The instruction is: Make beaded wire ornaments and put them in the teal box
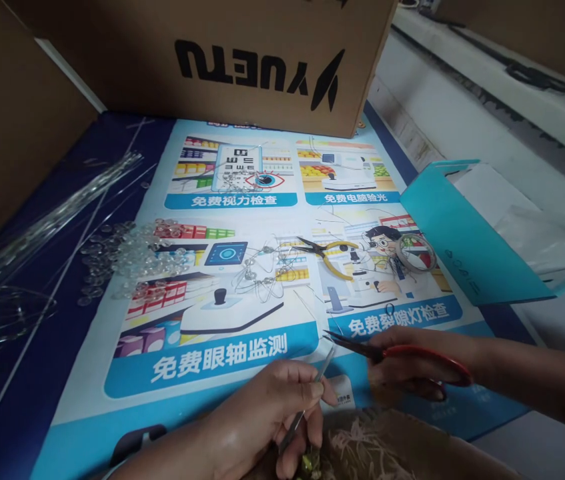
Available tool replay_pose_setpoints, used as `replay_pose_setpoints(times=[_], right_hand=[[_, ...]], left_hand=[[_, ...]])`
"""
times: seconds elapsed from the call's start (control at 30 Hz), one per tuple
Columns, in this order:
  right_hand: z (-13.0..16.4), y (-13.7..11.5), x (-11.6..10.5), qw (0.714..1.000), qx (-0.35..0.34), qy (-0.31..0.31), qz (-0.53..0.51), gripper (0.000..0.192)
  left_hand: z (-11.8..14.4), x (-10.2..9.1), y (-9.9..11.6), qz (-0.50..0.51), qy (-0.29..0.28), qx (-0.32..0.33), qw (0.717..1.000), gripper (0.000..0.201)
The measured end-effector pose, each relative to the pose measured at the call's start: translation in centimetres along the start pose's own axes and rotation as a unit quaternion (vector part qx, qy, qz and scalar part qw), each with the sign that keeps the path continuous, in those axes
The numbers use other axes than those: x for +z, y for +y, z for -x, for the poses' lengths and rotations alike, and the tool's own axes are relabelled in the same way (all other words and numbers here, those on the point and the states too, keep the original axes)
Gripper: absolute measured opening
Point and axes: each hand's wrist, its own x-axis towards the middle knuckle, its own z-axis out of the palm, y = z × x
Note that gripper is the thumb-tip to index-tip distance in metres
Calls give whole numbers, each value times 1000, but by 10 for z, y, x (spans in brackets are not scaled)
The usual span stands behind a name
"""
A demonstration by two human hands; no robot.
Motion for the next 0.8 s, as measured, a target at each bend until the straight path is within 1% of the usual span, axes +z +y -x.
replay_pose_setpoints(times=[0.07,0.13,0.2,0.23,0.27,0.3,0.33,0.4,0.47,0.5,0.53,0.57,0.6,0.7,0.8], right_hand=[[8,8,-3,999,-15,30,8,24],[14,18,-6,997,-38,60,-10,23],[17,26,-7,994,-65,82,-27,25],[17,30,-7,993,-72,86,-26,28],[16,32,-6,993,-78,85,-20,32],[15,34,-6,994,-80,78,-11,36],[13,34,-5,994,-80,69,-3,40],[9,33,-2,996,-73,45,-4,44],[5,27,1,997,-62,32,-17,43],[3,24,2,998,-55,29,-20,42],[0,21,4,998,-50,27,-21,42],[-2,17,5,998,-48,26,-21,42],[-4,15,6,998,-48,25,-23,41],[-7,13,6,998,-54,8,-38,36],[-4,20,1,997,-65,-9,-34,38]], left_hand=[[3,3,1,-26,-16,0,1000,23],[6,5,5,-65,-6,26,998,24],[11,5,13,-128,40,77,988,26],[13,3,17,-174,77,107,976,27],[15,0,23,-230,118,138,956,27],[17,-4,28,-298,166,166,925,25],[18,-9,32,-373,203,191,885,23],[18,-19,38,-511,261,217,790,23],[16,-26,40,-627,310,242,672,24],[13,-29,41,-673,322,260,613,26],[10,-30,41,-712,320,280,559,27],[5,-31,42,-743,307,299,515,29],[1,-31,43,-767,285,315,480,30],[-11,-31,48,-824,223,330,403,31],[-15,-31,54,-870,176,323,329,31]])
